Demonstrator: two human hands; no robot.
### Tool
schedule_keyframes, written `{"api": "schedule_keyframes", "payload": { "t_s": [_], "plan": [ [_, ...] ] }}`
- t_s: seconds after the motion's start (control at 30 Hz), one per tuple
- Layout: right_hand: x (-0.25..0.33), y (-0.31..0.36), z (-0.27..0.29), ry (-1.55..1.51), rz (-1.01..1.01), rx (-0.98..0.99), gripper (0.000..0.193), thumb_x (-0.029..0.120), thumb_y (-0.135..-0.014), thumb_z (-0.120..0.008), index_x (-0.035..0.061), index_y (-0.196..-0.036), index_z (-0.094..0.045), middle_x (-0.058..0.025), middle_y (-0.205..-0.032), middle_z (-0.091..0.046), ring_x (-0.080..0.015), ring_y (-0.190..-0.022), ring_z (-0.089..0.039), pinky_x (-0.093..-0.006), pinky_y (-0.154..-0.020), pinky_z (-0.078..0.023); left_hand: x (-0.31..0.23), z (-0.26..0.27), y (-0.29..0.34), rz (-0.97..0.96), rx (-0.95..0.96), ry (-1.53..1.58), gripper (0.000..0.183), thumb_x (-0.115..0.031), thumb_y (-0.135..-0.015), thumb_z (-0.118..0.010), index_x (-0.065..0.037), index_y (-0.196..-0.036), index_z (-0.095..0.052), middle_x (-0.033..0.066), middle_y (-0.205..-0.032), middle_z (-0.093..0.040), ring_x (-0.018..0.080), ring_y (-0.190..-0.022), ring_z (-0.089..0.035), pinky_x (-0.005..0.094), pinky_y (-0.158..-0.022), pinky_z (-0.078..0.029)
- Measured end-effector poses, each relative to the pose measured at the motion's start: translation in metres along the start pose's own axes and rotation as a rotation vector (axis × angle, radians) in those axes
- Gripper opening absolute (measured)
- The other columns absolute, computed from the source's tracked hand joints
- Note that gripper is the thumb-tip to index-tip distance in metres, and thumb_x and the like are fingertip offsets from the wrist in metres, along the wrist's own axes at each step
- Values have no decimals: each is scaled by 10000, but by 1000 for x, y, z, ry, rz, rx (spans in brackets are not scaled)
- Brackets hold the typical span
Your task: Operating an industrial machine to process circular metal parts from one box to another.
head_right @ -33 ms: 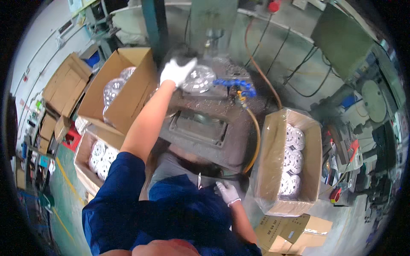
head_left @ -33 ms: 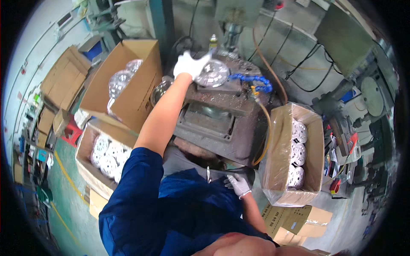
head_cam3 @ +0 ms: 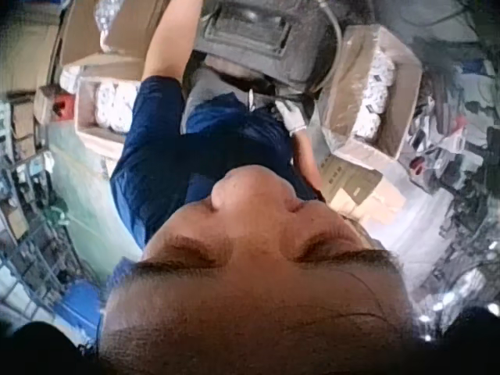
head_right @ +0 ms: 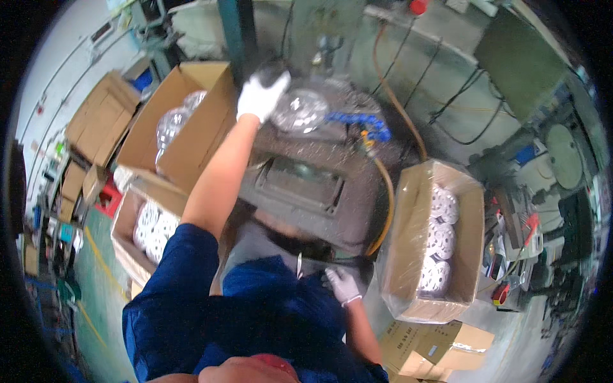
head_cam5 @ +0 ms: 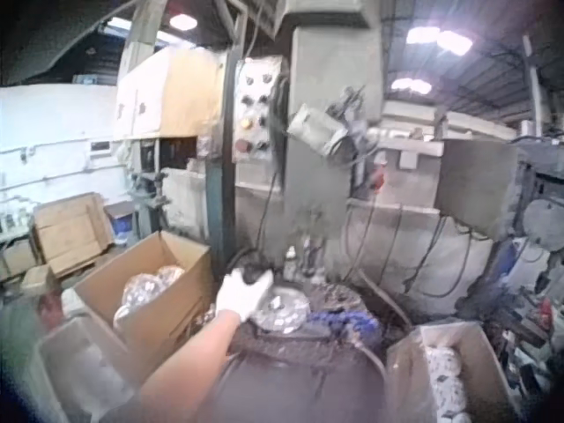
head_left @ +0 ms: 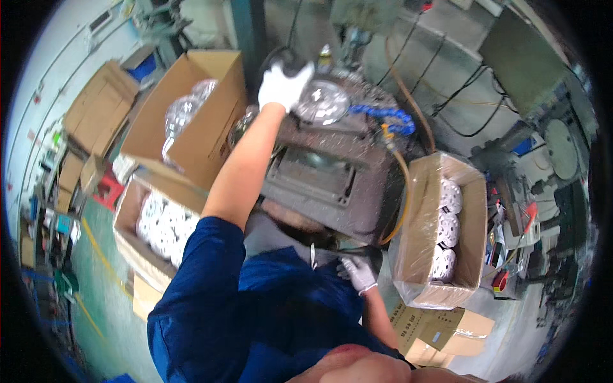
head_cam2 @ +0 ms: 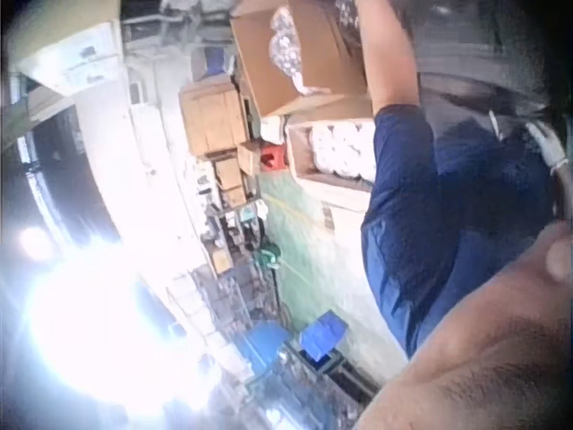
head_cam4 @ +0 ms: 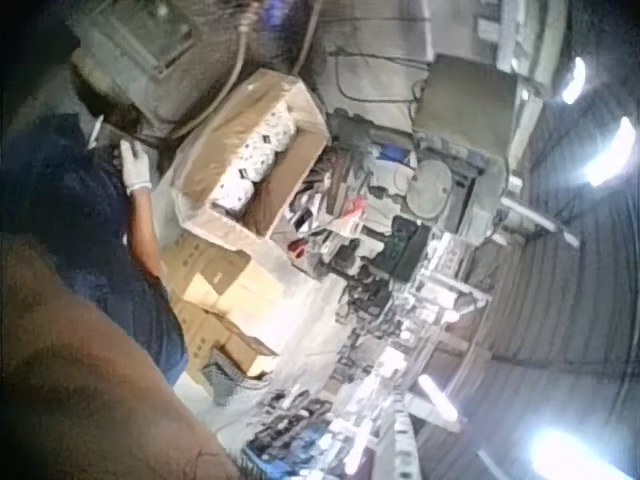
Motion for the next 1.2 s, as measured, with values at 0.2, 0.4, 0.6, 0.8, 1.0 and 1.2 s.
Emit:
{"api": "schedule_keyframes", "payload": {
  "t_s": [0.2,0.4,0.6,0.8,1.0,1.2],
  "plan": [
    [-68,-1,33,-5,24,-190,336,285,-955,-504,-6,-1116,-557,-127,-889,-662,-182,-702,-635,-286,-661,-517,131,51,15,-28,-212,8,657,-527,-816,-580,8,-1196,-541,219,-1172,-578,353,-1102,-550,392,-946,-428],
    [-17,5,20,-128,-121,-80,359,263,-938,-544,-39,-1133,-538,-130,-876,-648,-160,-672,-618,-253,-629,-500,226,1,85,368,144,-378,728,-585,-777,-587,-77,-1285,-471,228,-1136,-585,386,-1128,-531,438,-960,-420],
    [-31,-7,12,202,-52,-121,291,268,-940,-536,-10,-1023,-552,-108,-861,-666,-155,-666,-626,-263,-600,-484,294,-47,75,557,332,531,382,-239,-887,-579,-61,-1222,-541,124,-912,-646,209,-673,-641,309,-575,-522],
    [-32,1,15,243,-53,-172,281,254,-939,-541,-15,-1014,-568,-96,-820,-658,-150,-656,-616,-268,-609,-487,270,-17,82,420,257,655,283,-138,-863,-606,-17,-1119,-604,77,-810,-647,118,-544,-566,250,-482,-475],
    [-51,-19,22,479,71,-204,318,277,-938,-547,-24,-1026,-599,-92,-810,-655,-143,-664,-607,-276,-618,-493,287,-5,89,298,200,295,345,-308,-859,-619,-26,-1055,-656,134,-1020,-672,248,-886,-649,336,-789,-508],
    [-69,-35,25,502,3,-167,572,483,-884,-506,-42,-1101,-573,-303,-992,-610,-438,-1006,-567,-449,-859,-444,255,26,102,275,217,272,279,-222,-897,-599,0,-1064,-626,76,-736,-647,122,-553,-581,245,-488,-475]
  ]
}}
Point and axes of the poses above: each hand's wrist, its own y-axis away from the middle knuckle, its own z-axis out of the back of the hand, x = y × z, the point moved 1 cm from there along -y, towards the middle knuckle
